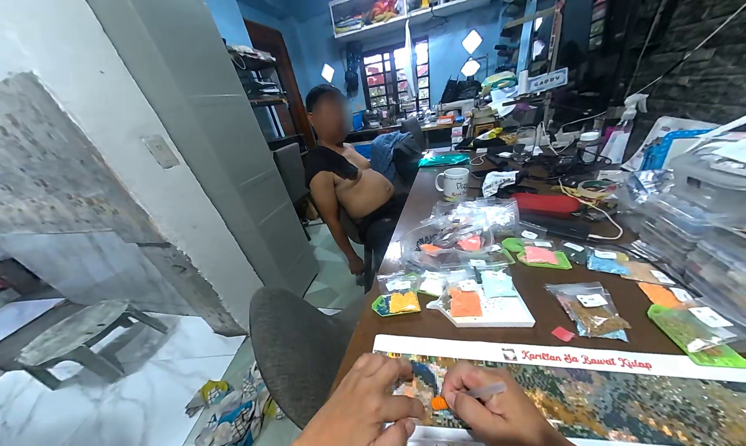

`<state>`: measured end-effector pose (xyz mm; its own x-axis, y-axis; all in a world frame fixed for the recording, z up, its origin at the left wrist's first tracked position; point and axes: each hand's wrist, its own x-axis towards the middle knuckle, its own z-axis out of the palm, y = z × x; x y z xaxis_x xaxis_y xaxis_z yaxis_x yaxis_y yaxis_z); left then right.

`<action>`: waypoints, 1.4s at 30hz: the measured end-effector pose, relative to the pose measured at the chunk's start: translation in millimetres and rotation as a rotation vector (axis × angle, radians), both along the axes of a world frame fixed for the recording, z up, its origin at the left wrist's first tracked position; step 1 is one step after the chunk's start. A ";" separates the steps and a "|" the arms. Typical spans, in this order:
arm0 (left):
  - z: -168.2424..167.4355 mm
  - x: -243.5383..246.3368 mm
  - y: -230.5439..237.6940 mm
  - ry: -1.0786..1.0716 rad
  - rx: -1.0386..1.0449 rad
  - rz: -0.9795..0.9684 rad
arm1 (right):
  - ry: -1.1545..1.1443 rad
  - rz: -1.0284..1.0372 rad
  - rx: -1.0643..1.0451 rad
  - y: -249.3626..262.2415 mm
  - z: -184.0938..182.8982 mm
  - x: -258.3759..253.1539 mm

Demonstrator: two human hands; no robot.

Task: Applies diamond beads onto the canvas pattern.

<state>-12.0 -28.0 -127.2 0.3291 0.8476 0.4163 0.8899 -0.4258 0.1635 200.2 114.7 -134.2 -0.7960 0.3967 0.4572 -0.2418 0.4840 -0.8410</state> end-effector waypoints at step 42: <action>-1.8 0.0 0.0 -0.031 0.005 0.007 | -0.009 -0.018 0.048 -1.6 -0.1 0.9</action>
<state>-12.0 -28.0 -129.0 0.3097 0.8480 0.4300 0.8877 -0.4200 0.1889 201.1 113.0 -134.3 -0.7931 0.3886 0.4691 -0.2256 0.5279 -0.8188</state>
